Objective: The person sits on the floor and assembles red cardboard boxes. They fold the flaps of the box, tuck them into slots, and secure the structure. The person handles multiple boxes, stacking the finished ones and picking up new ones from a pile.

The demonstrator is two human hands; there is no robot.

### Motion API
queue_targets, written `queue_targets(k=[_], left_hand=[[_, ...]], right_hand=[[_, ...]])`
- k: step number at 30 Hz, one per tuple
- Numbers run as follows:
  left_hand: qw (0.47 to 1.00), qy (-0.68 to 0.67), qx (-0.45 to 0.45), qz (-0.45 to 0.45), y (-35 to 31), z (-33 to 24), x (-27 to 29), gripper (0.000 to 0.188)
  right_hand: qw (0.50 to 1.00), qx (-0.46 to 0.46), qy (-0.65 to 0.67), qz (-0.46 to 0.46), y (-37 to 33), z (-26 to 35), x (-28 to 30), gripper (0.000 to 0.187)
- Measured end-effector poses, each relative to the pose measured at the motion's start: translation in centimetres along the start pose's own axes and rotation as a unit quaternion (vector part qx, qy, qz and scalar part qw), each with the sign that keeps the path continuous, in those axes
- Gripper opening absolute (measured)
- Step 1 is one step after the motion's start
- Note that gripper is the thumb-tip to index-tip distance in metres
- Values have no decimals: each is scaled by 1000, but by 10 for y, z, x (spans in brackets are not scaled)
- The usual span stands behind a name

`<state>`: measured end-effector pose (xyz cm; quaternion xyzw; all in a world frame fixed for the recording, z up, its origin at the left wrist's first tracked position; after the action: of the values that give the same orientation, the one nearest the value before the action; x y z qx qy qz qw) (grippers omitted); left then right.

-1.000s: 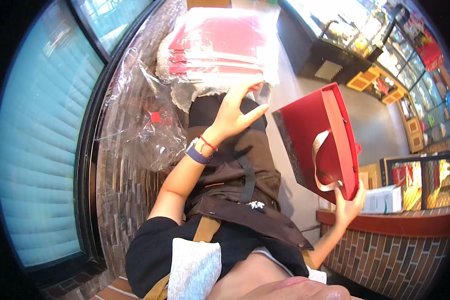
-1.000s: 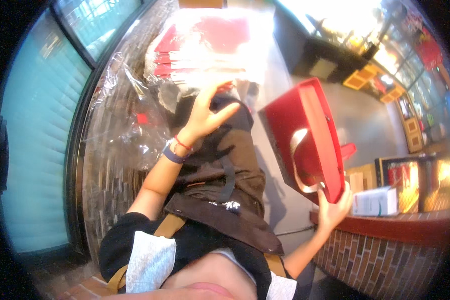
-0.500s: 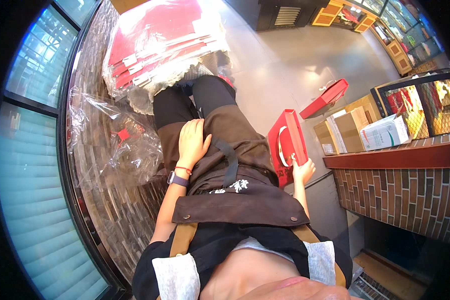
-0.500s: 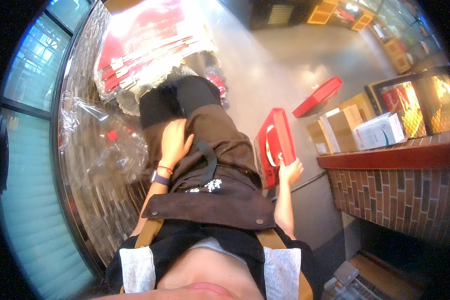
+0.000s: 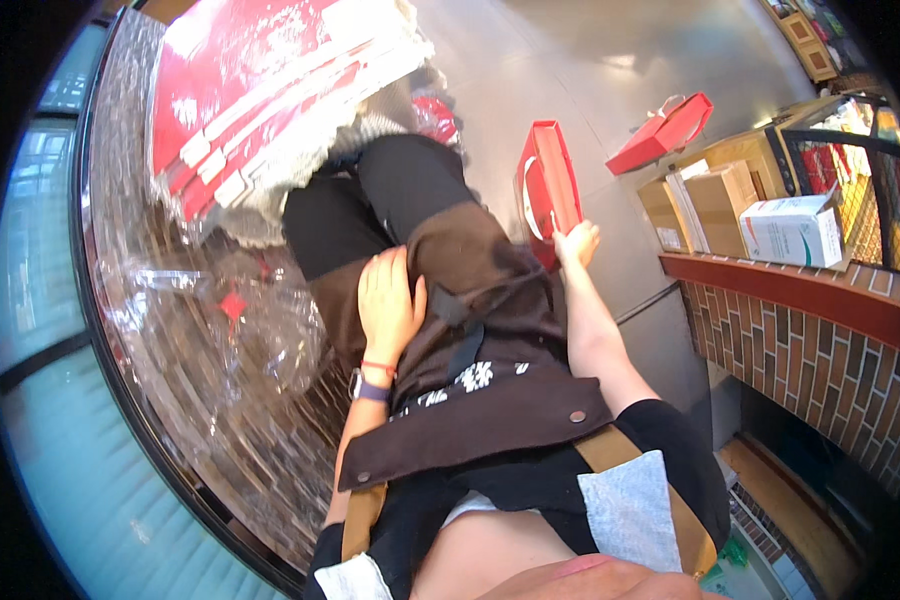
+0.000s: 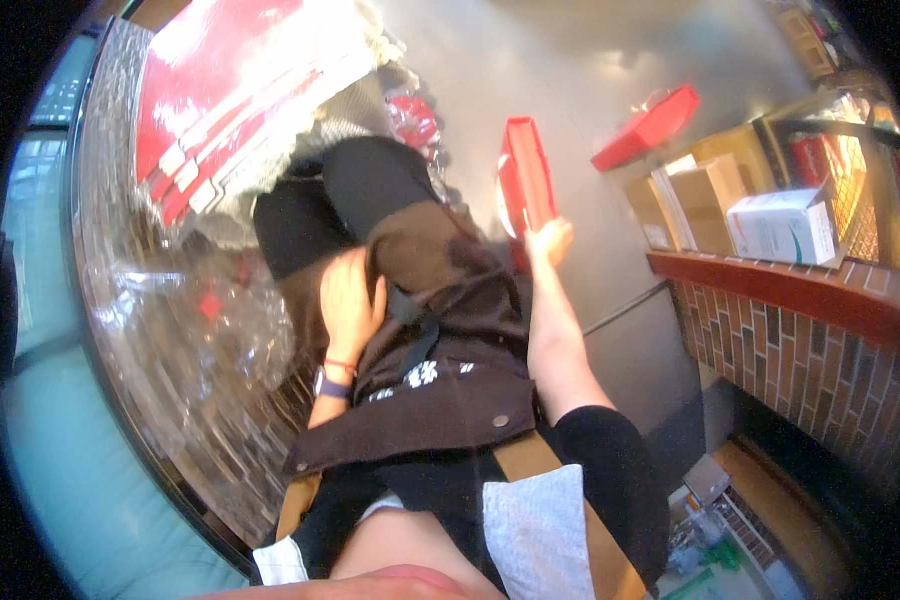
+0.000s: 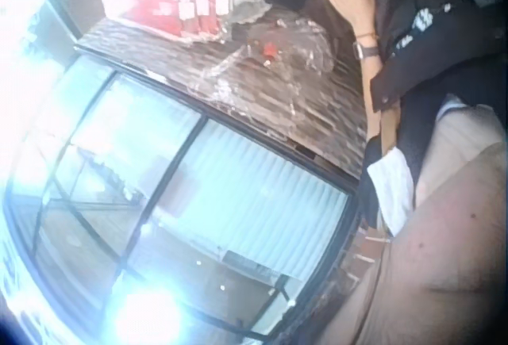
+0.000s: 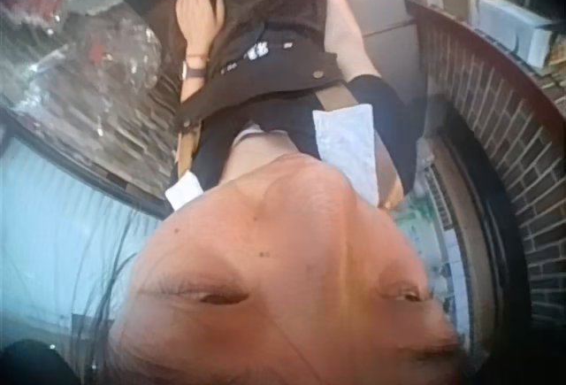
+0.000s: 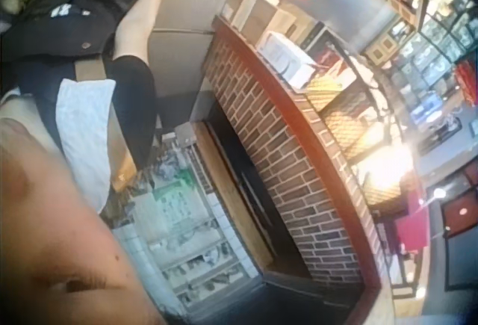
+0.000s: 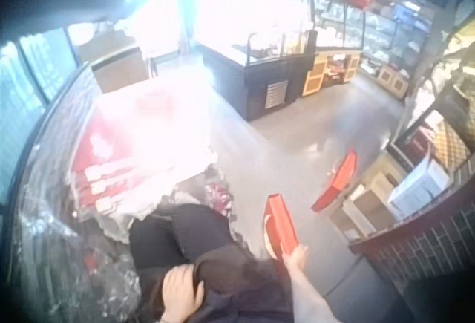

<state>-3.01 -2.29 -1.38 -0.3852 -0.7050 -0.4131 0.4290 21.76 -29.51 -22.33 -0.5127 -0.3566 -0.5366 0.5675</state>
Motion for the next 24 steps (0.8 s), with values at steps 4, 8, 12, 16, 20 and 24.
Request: queue_targets(k=[4, 8, 12, 16, 20, 24], left_hand=[[999, 17, 25, 24, 11, 6, -2, 48], [997, 49, 37, 43, 19, 11, -9, 47], [990, 88, 61, 91, 33, 15, -9, 44], [982, 105, 106, 120, 38, 17, -15, 44], [979, 115, 106, 133, 49, 19, -18, 43], [977, 116, 109, 144, 56, 17, -20, 43]], right_hand=[[999, -36, 7, -23, 32, 9, -19, 61], [990, -122, 19, -65, 103, 22, -24, 69], [967, -106, 49, -225, 191, 12, -20, 85], [942, -225, 145, -202, 268, -2, 12, 102], [907, -327, 167, -208, 291, -23, 17, 78], [974, -166, 7, -157, 281, -9, 3, 65]])
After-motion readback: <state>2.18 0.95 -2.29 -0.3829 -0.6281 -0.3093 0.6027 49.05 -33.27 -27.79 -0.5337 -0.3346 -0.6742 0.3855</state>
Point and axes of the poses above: each hand's wrist, its own y-axis towards the middle knuckle, its own x-axis out of the back of the hand, z = x × y, the point moved 7 cm from there along y, towards the middle knuckle, and after that the axes turned 1 degree about -z, right-handed, at the moved point
